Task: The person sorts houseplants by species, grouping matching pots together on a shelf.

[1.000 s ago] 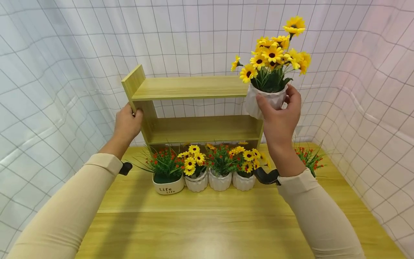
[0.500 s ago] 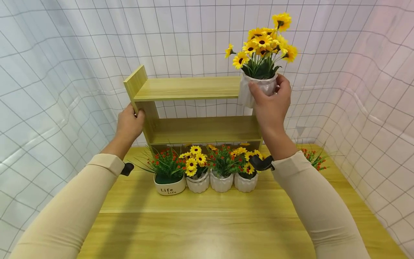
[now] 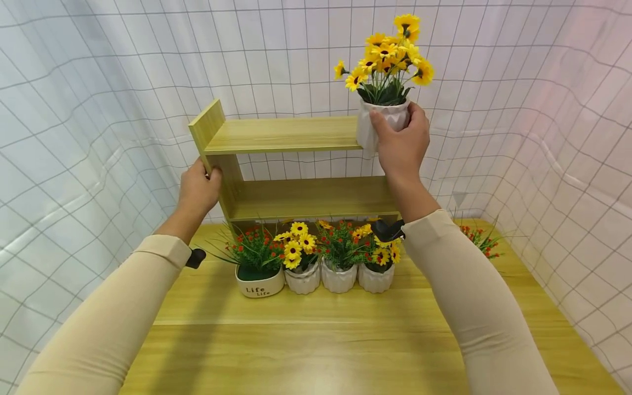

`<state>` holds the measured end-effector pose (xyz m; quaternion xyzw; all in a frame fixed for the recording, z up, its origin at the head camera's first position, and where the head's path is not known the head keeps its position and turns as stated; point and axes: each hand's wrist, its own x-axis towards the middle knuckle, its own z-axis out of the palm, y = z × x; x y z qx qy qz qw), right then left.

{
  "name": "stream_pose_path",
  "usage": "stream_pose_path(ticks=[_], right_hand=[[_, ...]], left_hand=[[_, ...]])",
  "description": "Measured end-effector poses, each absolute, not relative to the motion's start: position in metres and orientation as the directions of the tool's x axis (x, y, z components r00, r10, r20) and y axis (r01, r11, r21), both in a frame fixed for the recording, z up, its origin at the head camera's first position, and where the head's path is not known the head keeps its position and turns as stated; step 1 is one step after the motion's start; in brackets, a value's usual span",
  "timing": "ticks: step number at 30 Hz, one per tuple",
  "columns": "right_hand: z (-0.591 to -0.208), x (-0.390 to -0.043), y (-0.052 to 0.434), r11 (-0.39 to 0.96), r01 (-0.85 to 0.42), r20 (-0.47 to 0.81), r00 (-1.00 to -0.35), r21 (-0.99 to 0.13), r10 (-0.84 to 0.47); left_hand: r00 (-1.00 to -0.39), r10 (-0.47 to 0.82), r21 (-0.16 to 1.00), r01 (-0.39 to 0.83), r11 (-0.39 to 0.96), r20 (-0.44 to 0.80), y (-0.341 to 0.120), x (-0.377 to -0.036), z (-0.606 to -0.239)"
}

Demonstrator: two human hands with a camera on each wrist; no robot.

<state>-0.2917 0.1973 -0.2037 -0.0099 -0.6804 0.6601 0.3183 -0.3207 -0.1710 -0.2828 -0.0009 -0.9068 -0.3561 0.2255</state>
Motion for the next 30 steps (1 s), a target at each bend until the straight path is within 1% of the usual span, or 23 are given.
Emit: stream_pose_path(ticks=[14, 23, 26, 30], right_hand=[[-0.198, -0.314, 0.193, 0.262, -0.317, 0.403, -0.816, -0.911, 0.414], [-0.189, -0.323, 0.192, 0.346, -0.167, 0.314, -0.848, -0.923, 0.428], [-0.188, -0.325, 0.193, 0.357, -0.142, 0.297, -0.853, -0.923, 0.428], [-0.187, -0.323, 0.194, 0.338, -0.144, 0.287, -0.857, -0.93, 0.427]], left_hand=[[-0.892, -0.159, 0.642, 0.172, 0.748, 0.424, -0.169, -0.321, -0.283], [-0.891, -0.156, 0.638, 0.174, 0.75, 0.426, -0.171, -0.323, -0.285], [-0.892, -0.158, 0.641, 0.172, 0.748, 0.424, -0.171, -0.322, -0.285], [-0.894, -0.159, 0.641, 0.167, 0.749, 0.42, -0.17, -0.321, -0.284]])
